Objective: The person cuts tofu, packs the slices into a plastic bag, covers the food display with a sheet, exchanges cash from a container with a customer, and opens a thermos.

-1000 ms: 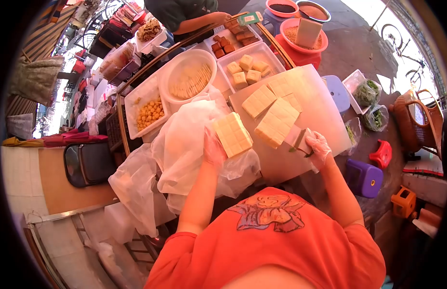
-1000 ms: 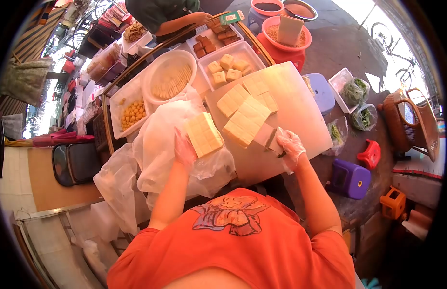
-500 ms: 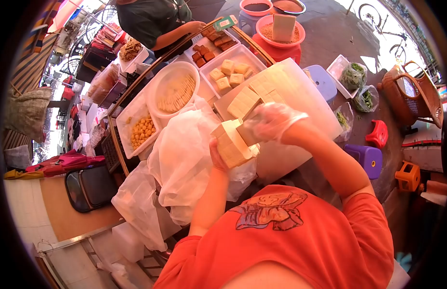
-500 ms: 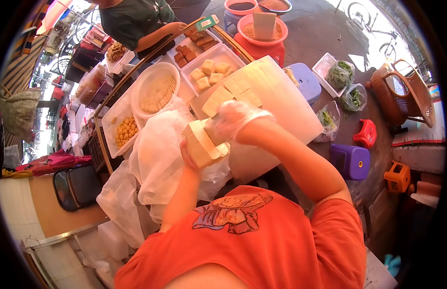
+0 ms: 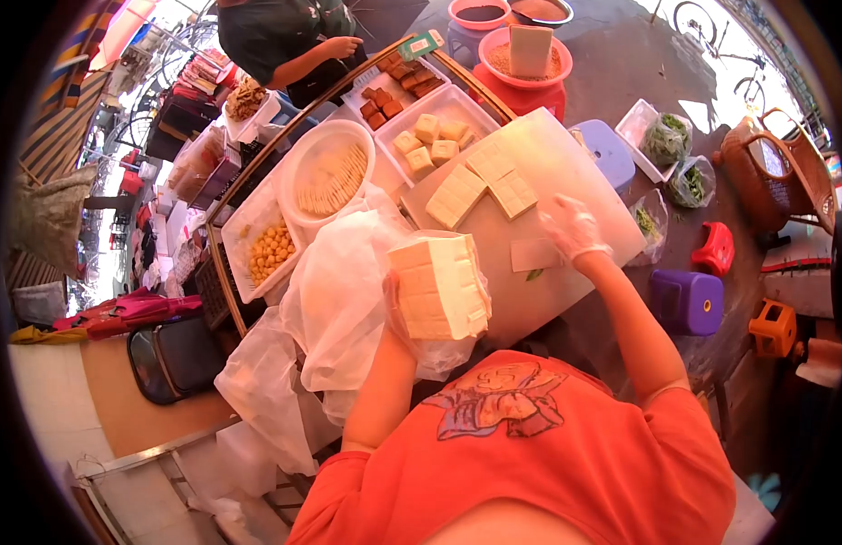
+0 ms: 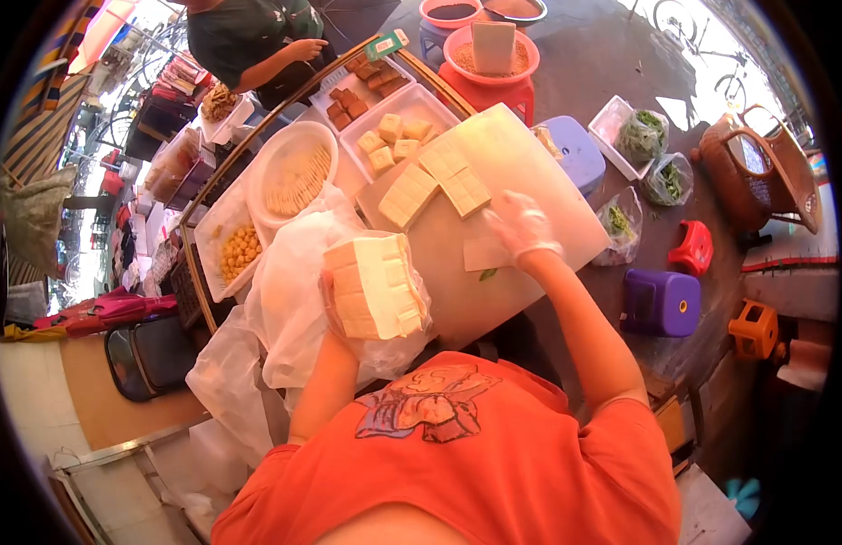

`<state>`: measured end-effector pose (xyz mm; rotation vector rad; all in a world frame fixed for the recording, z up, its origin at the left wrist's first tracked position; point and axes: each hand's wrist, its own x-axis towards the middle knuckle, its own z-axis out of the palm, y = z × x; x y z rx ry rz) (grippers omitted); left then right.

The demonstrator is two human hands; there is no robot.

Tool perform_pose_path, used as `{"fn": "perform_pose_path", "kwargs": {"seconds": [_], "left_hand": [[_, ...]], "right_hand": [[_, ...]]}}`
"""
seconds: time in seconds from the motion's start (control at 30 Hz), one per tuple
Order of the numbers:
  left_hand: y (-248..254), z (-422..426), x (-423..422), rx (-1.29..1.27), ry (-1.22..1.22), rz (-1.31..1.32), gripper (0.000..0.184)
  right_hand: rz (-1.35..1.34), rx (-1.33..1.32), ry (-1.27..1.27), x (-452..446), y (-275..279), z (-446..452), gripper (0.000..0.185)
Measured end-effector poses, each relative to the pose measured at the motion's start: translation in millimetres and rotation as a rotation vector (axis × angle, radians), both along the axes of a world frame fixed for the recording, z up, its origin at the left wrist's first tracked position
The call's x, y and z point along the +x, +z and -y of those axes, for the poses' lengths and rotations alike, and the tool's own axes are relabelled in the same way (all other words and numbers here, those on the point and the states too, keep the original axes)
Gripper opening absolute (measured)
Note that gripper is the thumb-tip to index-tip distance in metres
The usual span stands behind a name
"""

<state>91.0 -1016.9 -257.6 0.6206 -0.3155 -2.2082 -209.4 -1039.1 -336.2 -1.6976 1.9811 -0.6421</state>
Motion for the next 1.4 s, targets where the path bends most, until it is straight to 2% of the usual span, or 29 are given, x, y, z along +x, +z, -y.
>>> {"fn": "perform_pose_path", "kwargs": {"seconds": [0.03, 0.07, 0.13, 0.2, 0.23, 0.27, 0.3, 0.33, 0.4, 0.47, 0.5, 0.57, 0.63, 0.7, 0.8, 0.83, 0.97, 1.07, 1.1, 1.2, 1.27, 1.33, 1.4], "left_hand": [[-1.2, -1.5, -1.2, -0.001, -0.067, 0.027, 0.088], [-3.2, -2.3, -3.6, -0.006, -0.136, 0.05, 0.088], [-29.9, -6.4, -8.8, 0.027, -0.113, 0.171, 0.083], [-41.9, -6.1, -11.4, -0.012, -0.106, 0.249, 0.077], [-39.1, -3.5, -12.9, -0.063, -0.115, 0.268, 0.073], [-35.7, -3.6, -12.7, -0.111, -0.12, 0.289, 0.069], [-31.0, -7.6, -12.5, -0.161, -0.12, 0.284, 0.068], [-25.7, -12.6, -13.4, -0.213, -0.12, 0.276, 0.068], [-20.1, -14.0, -19.2, -0.139, -0.073, 0.131, 0.07], [-16.5, -6.4, -25.5, 0.106, 0.017, -0.145, 0.072], [-14.8, -3.4, -27.4, 0.085, 0.067, -0.135, 0.074], [-10.3, 0.9, -30.4, 0.044, 0.167, -0.116, 0.076], [-2.4, 2.2, -33.1, 0.044, 0.184, -0.16, 0.076], [3.0, 0.6, -36.5, 0.037, 0.182, -0.183, 0.076], [5.6, 12.4, -45.3, -0.019, 0.21, -0.192, 0.073], [3.4, 14.7, -46.4, -0.032, 0.252, -0.193, 0.072], [11.8, 21.4, -52.3, -0.009, 0.437, -0.087, 0.061], [8.8, 17.7, -51.2, -0.09, 0.534, 0.095, 0.058], [9.8, 14.9, -55.4, -0.125, 0.562, 0.139, 0.056], [12.2, 4.1, -65.6, -0.194, 0.624, 0.242, 0.054], [8.2, -6.0, -75.8, -0.198, 0.631, 0.251, 0.052], [1.0, -19.9, -84.1, -0.155, 0.655, 0.232, 0.052], [-5.9, -35.7, -90.0, -0.103, 0.674, 0.19, 0.052]], "right_hand": [[0.312, 0.224, 0.044, 20.7, 12.8, 15.1, 0.057], [0.572, 0.453, 0.194, 44.2, 45.5, 16.7, 0.055], [0.586, 0.209, 0.618, 60.4, 42.1, 16.6, 0.046], [0.407, 0.084, 0.774, 67.6, 40.0, 23.4, 0.039], [0.502, 0.426, 0.685, 72.8, 89.8, 34.7, 0.037], [0.588, 0.768, 0.585, 75.4, 115.7, 44.3, 0.035], [0.61, 0.522, 0.589, 73.3, 83.7, 49.0, 0.028], [0.672, 0.482, 0.451, 69.6, 106.0, 43.8, 0.028], [0.774, 0.391, 0.176, 56.4, 152.1, 31.7, 0.027], [0.694, -0.221, 0.31, 51.2, 147.6, 7.6, 0.032], [0.64, -0.532, 0.375, 52.3, 145.5, -4.7, 0.036], [0.474, -0.718, 0.47, 63.4, 137.0, -28.4, 0.033], [0.29, -0.789, 0.536, 73.5, 115.6, -46.4, 0.031], [0.092, -0.746, 0.577, 83.5, 89.6, -57.6, 0.032], [-0.03, -0.904, 0.521, 79.1, 79.1, -39.6, 0.029], [0.037, -0.95, 0.532, 77.0, 104.0, -32.6, 0.024], [0.372, -0.732, 0.737, 50.6, 137.8, -13.6, 0.017], [0.602, -0.672, 0.723, 29.3, 144.7, 0.1, 0.015], [0.737, -0.511, 0.582, 34.1, 169.3, -6.1, 0.016], [0.261, -0.485, 0.518, 42.0, 163.6, 17.8, 0.025], [0.043, -0.455, 0.687, 37.1, 158.0, 37.4, 0.017], [0.068, -0.445, 0.84, 37.7, 141.6, 52.9, 0.01], [0.281, -0.354, 0.953, 39.9, 154.3, 55.5, 0.007]]}}
